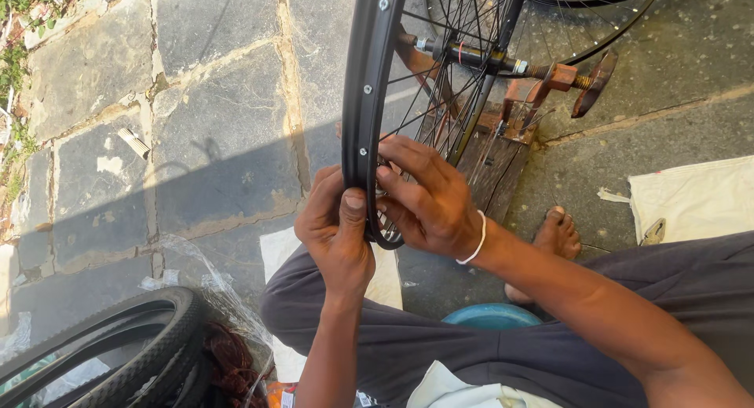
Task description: The person inserts spokes into a bicycle wheel rim and threads nipples onto them by hand while sitting on a low stool.
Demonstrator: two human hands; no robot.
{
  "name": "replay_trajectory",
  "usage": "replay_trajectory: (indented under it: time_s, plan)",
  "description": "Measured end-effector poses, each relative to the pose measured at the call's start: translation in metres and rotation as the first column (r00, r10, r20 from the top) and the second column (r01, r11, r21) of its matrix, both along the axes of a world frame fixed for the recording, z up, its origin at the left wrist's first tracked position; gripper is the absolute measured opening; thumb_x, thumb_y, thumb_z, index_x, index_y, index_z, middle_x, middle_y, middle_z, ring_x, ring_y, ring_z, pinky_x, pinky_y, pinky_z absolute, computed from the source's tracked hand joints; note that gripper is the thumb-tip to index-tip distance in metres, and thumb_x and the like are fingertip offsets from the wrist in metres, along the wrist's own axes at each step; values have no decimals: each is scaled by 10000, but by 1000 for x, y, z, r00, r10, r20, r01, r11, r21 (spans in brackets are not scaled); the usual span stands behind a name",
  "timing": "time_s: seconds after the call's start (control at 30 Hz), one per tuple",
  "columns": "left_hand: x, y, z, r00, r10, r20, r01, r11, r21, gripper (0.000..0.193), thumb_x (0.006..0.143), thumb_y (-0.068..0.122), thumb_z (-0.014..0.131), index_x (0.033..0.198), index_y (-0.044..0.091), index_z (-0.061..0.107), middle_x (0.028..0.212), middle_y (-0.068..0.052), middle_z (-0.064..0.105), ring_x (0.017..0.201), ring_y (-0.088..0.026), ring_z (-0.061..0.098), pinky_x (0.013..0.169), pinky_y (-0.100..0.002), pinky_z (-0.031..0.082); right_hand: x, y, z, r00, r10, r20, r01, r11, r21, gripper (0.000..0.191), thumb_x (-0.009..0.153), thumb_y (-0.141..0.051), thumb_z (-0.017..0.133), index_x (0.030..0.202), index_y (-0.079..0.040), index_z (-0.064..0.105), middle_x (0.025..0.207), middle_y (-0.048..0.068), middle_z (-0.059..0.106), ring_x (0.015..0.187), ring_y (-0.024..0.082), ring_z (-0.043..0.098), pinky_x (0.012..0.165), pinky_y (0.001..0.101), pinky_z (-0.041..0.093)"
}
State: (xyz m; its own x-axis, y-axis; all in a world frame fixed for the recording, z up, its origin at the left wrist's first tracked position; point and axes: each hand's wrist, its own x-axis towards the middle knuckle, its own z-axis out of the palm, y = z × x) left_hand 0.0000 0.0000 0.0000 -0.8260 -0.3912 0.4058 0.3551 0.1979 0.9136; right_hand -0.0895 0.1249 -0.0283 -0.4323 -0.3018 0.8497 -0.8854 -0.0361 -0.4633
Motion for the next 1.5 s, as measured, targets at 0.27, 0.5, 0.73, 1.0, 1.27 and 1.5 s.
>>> replay_trajectory:
  time_s: [0.27, 0.5, 0.73, 1.0, 1.27, 1.5]
  plan:
    - [4, 19, -43, 993, 97, -74, -81, 979, 189, 365, 1101, 243, 664, 1281, -71, 616, 1119, -89, 637, 1028, -123, 609, 972, -268, 489, 5, 12, -30, 990, 9, 144, 5, 996, -93, 324, 957, -112, 742, 1191, -22, 538, 1257, 212, 607, 1214, 402, 650, 1034, 453, 572]
    - [2, 18, -55, 981, 112, -155, -76, 972, 221, 299, 1109, 262, 603, 1161, -33, 623, 1009, -93, 636, 815, -155, 677, 729, -291, 587, -11, 20, -48, 974, -39, 222, 64, 992, -104, 394, 1004, -189, 776, 1296, -18, 575, 1300, 145, 646, 1249, 323, 670, 1044, 390, 572]
    - [-20, 36, -70, 983, 177, -41, -155, 935, 318, 321, 1034, 288, 721, 1128, 10, 591, 899, -49, 630, 677, -86, 586, 583, -226, 479, -55, 45, -35, 785, 432, 443, -484, 875, 3, 517, 821, -221, 736, 1278, 0, 640, 1308, 157, 662, 1242, 303, 623, 1100, 466, 463]
    - [-18, 33, -72, 985, 170, -37, -158, 963, 218, 283, 1043, 242, 730, 1078, -27, 651, 972, -47, 614, 691, -72, 563, 597, -209, 451, -67, 34, -34, 841, 431, 326, -503, 845, 182, 410, 854, -104, 771, 1244, -35, 665, 1131, 107, 711, 1134, 293, 660, 1073, 478, 489]
    - [-14, 26, -81, 990, 135, -42, -115, 942, 316, 292, 1034, 205, 739, 1155, -45, 650, 921, -54, 628, 711, -91, 592, 587, -214, 482, -42, 11, -61, 996, 85, -41, -78, 987, 144, 360, 869, -19, 786, 1179, -21, 603, 1154, 133, 677, 1251, 305, 658, 1126, 505, 478]
    - [-7, 24, -80, 990, 137, -31, -123, 951, 283, 311, 1041, 228, 740, 1132, -67, 708, 967, -81, 665, 746, -110, 600, 620, -237, 494, -6, -2, -88, 997, -74, 14, 75, 997, -28, 343, 982, -45, 750, 1266, -13, 561, 1323, 156, 639, 1320, 320, 617, 1178, 486, 450]
